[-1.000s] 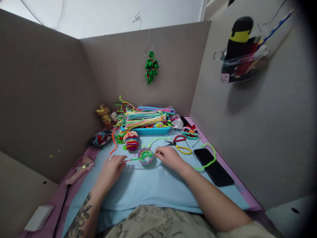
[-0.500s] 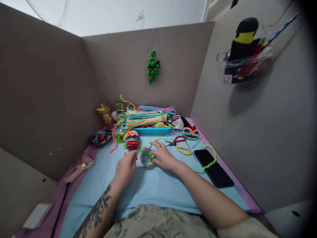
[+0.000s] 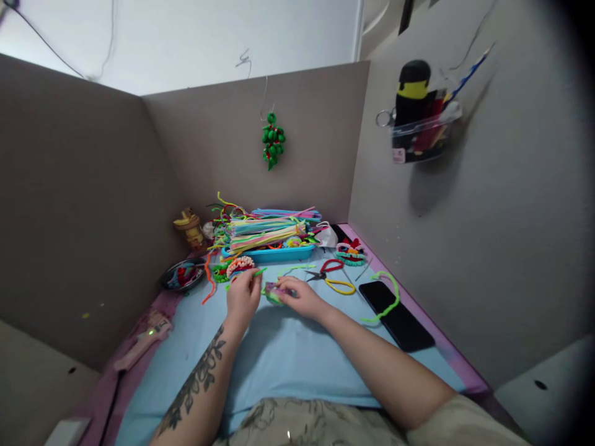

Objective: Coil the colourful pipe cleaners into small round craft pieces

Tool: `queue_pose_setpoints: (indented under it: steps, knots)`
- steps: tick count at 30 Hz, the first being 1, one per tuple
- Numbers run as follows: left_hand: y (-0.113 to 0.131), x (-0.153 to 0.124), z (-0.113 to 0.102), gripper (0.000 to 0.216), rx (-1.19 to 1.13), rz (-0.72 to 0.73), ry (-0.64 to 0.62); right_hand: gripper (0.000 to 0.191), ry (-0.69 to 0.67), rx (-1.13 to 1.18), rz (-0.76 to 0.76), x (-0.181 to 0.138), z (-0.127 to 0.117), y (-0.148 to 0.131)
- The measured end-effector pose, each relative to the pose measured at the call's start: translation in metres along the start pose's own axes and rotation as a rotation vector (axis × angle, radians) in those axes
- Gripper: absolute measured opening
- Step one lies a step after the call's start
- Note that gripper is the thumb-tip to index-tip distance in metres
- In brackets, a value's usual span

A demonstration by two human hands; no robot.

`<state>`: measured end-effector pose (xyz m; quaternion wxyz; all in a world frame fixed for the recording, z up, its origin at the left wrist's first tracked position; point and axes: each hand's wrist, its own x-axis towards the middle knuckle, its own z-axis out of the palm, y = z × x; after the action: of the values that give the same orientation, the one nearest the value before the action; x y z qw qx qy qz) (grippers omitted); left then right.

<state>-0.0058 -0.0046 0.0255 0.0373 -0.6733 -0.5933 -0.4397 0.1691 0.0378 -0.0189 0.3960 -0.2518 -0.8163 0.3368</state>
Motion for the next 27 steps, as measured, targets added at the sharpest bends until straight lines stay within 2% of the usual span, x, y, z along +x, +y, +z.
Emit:
queue_pose_setpoints:
  steps: [3, 7, 9, 13, 16, 20, 24, 27]
  knots:
    - [-0.001, -0.01, 0.003, 0.019, -0.074, 0.033, 0.002, 0.021, 0.05, 0.203, 0.082, 0.0, -0.015, -0.001]
    - [0.001, -0.016, 0.002, 0.02, -0.214, 0.143, -0.025, 0.025, 0.015, 0.287, -0.036, -0.006, -0.031, -0.006]
    - [0.003, -0.017, 0.002, 0.022, -0.277, 0.159, -0.08, 0.026, -0.014, 0.31, -0.066, -0.007, -0.034, -0.008]
    - [0.003, -0.018, 0.004, 0.024, -0.383, 0.054, -0.296, 0.027, -0.06, 0.307, -0.035, -0.008, -0.032, -0.008]
    - [0.002, -0.019, 0.005, 0.023, -0.475, -0.027, -0.343, 0.025, -0.081, 0.275, -0.009, -0.008, -0.03, -0.009]
    - [-0.002, -0.02, 0.003, 0.021, -0.48, 0.049, -0.308, 0.018, -0.017, 0.13, -0.057, -0.009, -0.029, -0.014]
    - [-0.004, -0.022, 0.001, 0.018, -0.352, 0.238, -0.232, 0.007, 0.141, -0.206, -0.241, -0.011, -0.028, -0.02]
    - [-0.002, -0.023, 0.0, 0.019, -0.292, 0.335, -0.194, 0.012, 0.212, -0.459, -0.365, -0.014, -0.025, -0.023]
